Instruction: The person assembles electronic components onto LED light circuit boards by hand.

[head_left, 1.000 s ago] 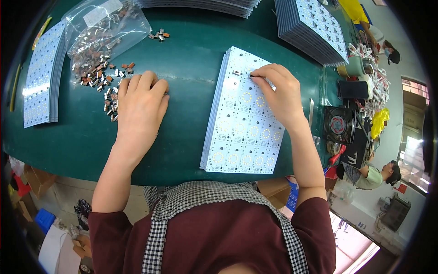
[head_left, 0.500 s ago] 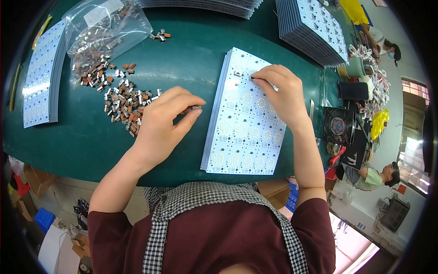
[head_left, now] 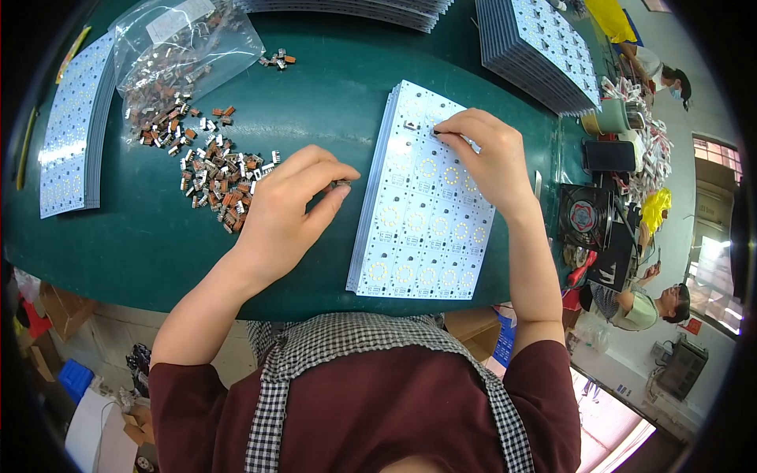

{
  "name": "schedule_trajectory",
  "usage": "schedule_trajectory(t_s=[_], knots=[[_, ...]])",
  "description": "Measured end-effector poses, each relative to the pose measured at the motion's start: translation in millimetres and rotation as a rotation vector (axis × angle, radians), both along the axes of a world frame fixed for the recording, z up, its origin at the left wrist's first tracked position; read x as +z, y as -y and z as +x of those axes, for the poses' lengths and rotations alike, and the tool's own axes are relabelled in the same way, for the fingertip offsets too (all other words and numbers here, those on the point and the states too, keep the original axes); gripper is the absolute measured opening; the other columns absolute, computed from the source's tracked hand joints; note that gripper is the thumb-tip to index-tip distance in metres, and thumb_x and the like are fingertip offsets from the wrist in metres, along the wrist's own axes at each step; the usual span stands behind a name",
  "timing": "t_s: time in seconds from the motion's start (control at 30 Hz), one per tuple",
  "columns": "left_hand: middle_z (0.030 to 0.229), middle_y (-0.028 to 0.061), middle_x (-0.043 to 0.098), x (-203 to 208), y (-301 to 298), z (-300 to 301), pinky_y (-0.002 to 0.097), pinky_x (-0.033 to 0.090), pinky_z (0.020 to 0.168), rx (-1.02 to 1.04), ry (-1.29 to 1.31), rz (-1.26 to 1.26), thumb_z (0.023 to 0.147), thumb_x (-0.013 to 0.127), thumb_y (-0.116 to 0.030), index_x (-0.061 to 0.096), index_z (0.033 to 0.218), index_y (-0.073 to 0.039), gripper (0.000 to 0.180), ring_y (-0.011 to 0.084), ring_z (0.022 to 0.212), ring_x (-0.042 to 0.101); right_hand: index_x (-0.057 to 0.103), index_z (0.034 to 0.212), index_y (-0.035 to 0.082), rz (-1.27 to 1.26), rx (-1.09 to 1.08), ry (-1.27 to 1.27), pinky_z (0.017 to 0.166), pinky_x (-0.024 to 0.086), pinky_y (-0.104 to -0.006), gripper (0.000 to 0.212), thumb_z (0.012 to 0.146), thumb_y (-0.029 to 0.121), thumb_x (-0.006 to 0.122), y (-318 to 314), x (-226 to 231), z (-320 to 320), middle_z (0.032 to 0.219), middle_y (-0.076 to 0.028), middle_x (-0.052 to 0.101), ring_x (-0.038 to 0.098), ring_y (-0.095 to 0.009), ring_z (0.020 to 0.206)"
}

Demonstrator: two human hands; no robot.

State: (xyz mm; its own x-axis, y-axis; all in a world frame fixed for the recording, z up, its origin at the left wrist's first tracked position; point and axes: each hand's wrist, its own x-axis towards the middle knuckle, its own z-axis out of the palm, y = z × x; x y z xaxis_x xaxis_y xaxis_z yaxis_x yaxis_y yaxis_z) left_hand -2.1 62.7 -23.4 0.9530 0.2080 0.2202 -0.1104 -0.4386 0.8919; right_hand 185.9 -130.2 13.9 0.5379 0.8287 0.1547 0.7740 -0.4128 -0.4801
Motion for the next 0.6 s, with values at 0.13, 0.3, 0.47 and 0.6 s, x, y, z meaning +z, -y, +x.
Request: schedule_trajectory(t_s=[0.13, 0.3, 0.47, 0.6], knots=[[0.092, 0.0105, 0.062, 2, 1, 0, 0.0325, 0.050, 0.070, -0.011, -0.004, -0.016, 0.083, 0.066, 0.000, 0.065, 0.098, -0.001, 0.014, 0.0245, 0.081, 0.064, 0.069, 0.086, 0.003, -0.001, 0.034, 0.127, 0.070, 0.053, -0.0349, 0.006, 0.080, 0.005, 0.068, 1, -4, -3, 0.087, -0.010, 0.069, 0.067, -0.027, 0.080], [0.090, 0.0109, 0.064, 2, 1, 0, 0.0327, 0.051, 0.070, -0.021, 0.021, 0.005, 0.083, 0.067, -0.001, 0.066, 0.099, -0.001, 0.016, 0.0249, 0.082, 0.064, 0.069, 0.087, 0.004, -0.035, 0.072, 0.239, 0.069, 0.054, -0.0349, 0.007, 0.080, 0.005, 0.067, -1, -4, -4, 0.085, -0.008, 0.068, 0.066, -0.026, 0.080], [0.085, 0.0103, 0.065, 4, 5, 0, 0.0333, 0.051, 0.069, -0.017, 0.050, -0.025, 0.081, 0.070, -0.002, 0.065, 0.104, -0.003, 0.024, 0.0254, 0.079, 0.065, 0.069, 0.093, 0.004, -0.055, 0.069, 0.321, 0.068, 0.054, -0.0350, 0.013, 0.081, 0.005, 0.066, 5, -8, -6, 0.086, -0.009, 0.067, 0.066, -0.025, 0.079], [0.079, 0.0080, 0.065, -1, 7, -2, 0.0328, 0.051, 0.062, 0.009, 0.244, 0.083, 0.076, 0.074, -0.004, 0.062, 0.116, -0.007, 0.041, 0.0233, 0.071, 0.065, 0.069, 0.097, 0.004, -0.139, -0.092, 0.383, 0.069, 0.055, -0.0347, 0.016, 0.081, 0.006, 0.068, -5, 8, -39, 0.088, -0.010, 0.068, 0.067, -0.026, 0.079]])
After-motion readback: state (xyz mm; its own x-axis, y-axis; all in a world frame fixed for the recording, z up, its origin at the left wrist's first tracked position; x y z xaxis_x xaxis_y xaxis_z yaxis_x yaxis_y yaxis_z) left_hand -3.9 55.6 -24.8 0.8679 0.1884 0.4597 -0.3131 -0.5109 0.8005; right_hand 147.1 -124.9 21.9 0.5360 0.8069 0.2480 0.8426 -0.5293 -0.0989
